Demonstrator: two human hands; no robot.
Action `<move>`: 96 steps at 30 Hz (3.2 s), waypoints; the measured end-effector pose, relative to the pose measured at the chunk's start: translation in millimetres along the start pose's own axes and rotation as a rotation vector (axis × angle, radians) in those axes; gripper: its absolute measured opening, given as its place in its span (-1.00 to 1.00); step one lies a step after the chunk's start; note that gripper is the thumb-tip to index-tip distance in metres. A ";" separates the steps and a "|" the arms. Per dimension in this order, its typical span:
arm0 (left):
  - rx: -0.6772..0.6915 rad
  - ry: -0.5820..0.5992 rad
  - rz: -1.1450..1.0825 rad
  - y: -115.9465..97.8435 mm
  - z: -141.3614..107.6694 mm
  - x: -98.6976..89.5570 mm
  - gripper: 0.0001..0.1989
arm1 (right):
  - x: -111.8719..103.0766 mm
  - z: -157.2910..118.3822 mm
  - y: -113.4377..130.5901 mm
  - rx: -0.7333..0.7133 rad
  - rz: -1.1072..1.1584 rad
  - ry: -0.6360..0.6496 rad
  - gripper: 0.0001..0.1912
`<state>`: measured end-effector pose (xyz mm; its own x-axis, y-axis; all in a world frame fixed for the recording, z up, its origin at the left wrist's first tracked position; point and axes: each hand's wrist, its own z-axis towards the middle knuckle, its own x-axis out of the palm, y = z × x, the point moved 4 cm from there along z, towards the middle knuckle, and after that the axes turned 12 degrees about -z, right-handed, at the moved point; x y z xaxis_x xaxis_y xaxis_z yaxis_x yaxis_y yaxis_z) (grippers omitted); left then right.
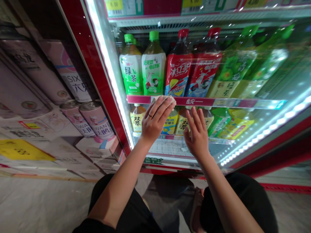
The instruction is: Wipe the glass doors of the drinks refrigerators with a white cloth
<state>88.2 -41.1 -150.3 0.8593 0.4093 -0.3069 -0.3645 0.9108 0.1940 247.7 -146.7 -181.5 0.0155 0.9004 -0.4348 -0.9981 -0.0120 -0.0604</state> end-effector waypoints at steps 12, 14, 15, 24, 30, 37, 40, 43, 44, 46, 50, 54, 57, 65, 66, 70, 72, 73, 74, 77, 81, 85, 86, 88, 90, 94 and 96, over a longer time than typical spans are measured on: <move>0.015 -0.118 0.069 5.0 -17.4 -17.1 -0.38 | 1.7 -4.3 -0.7 0.021 -0.020 0.020 -0.06; -0.061 -0.172 0.063 12.7 -16.8 -20.0 -0.35 | 1.3 -4.3 -1.1 0.017 -0.012 0.024 -0.06; -0.087 -0.186 0.056 14.2 -17.3 -20.2 -0.34 | 1.2 -4.3 -1.1 0.015 -0.009 0.025 -0.06; 0.079 0.077 0.078 -9.9 -26.9 -6.9 -0.32 | -2.4 -3.0 1.8 0.014 -0.039 0.067 -0.02; 0.032 -0.077 0.143 9.4 -20.0 -19.9 -0.32 | -10.9 -1.4 -1.6 -0.032 -0.062 0.129 -0.02; -0.049 -0.020 0.086 0.6 -28.9 -10.4 -0.27 | -9.3 -5.9 1.1 -0.018 -0.051 0.125 -0.02; 0.008 0.099 0.075 0.5 -28.6 -10.6 -0.26 | -6.9 -11.0 2.5 -0.009 -0.041 0.122 -0.03; -0.055 0.034 0.078 15.3 -25.4 -21.3 -0.26 | -5.6 -15.8 2.0 -0.012 -0.038 0.130 -0.03; -0.090 -0.007 0.080 20.8 -25.0 -24.9 -0.25 | -5.6 -16.9 1.7 -0.017 -0.039 0.132 -0.04; -0.138 -0.075 0.086 27.7 -26.8 -28.9 -0.25 | -5.8 -18.2 1.3 -0.022 -0.042 0.135 -0.05; -0.153 -0.102 0.086 21.5 -37.3 -24.8 -0.25 | -5.9 -18.7 2.6 -0.002 -0.041 0.152 -0.05; -0.072 0.032 0.056 8.2 -41.7 -19.5 -0.24 | -5.7 -18.4 6.9 0.028 -0.030 0.160 -0.05; -0.046 0.057 0.071 12.6 -36.1 -27.4 -0.24 | -6.2 -18.2 9.7 0.041 -0.032 0.152 -0.07; -0.234 -0.134 0.083 36.1 -40.3 -39.3 -0.23 | -4.4 -22.7 13.6 0.034 -0.042 0.139 -0.08; -0.237 -0.128 0.077 32.4 -43.3 -36.3 -0.23 | -4.2 -23.2 14.2 0.035 -0.042 0.135 -0.08; -0.163 -0.043 0.049 16.6 -47.6 -28.1 -0.26 | -3.6 -24.3 16.8 0.052 -0.020 0.136 -0.10; -0.138 -0.010 0.048 17.4 -44.7 -30.4 -0.26 | -3.4 -25.3 18.0 0.058 -0.004 0.138 -0.10; -0.146 -0.021 0.059 20.8 -42.9 -33.6 -0.26 | -3.2 -26.0 18.7 0.057 0.003 0.139 -0.10; -0.165 -0.048 0.076 25.4 -41.2 -37.4 -0.26 | -2.9 -27.0 19.6 0.054 0.008 0.141 -0.10; -0.216 -0.131 0.121 36.6 -40.5 -45.3 -0.25 | -1.8 -30.0 22.7 0.053 0.019 0.149 -0.10; -0.239 -0.113 0.119 32.5 -49.0 -40.2 -0.24 | -2.4 -31.3 30.9 0.067 0.043 0.145 -0.08; -0.125 0.001 0.143 21.4 -53.8 -35.8 -0.23 | -5.4 -28.1 41.4 0.058 0.065 0.135 -0.08; -0.103 0.018 0.165 22.1 -53.7 -37.5 -0.24 | -6.4 -27.2 43.3 0.055 0.070 0.128 -0.09; -0.109 0.007 0.207 29.5 -53.1 -44.3 -0.26 | -7.6 -26.1 45.7 0.047 0.078 0.121 -0.09; -0.166 -0.017 0.210 41.2 -53.3 -51.4 -0.27 | -8.0 -26.3 46.6 0.046 0.080 0.122 -0.09; -0.218 -0.050 0.189 52.5 -56.4 -55.0 -0.30 | -6.4 -29.7 48.7 0.057 0.081 0.152 -0.07; -0.182 -0.079 0.221 47.6 -57.4 -53.1 -0.32 | -5.1 -31.2 51.8 0.059 0.085 0.165 -0.07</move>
<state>4.7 -16.3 -178.2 0.7747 0.5996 -0.2008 -0.5980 0.7979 0.0755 197.7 -165.5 -210.5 -0.0642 0.8137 -0.5778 -0.9979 -0.0549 0.0335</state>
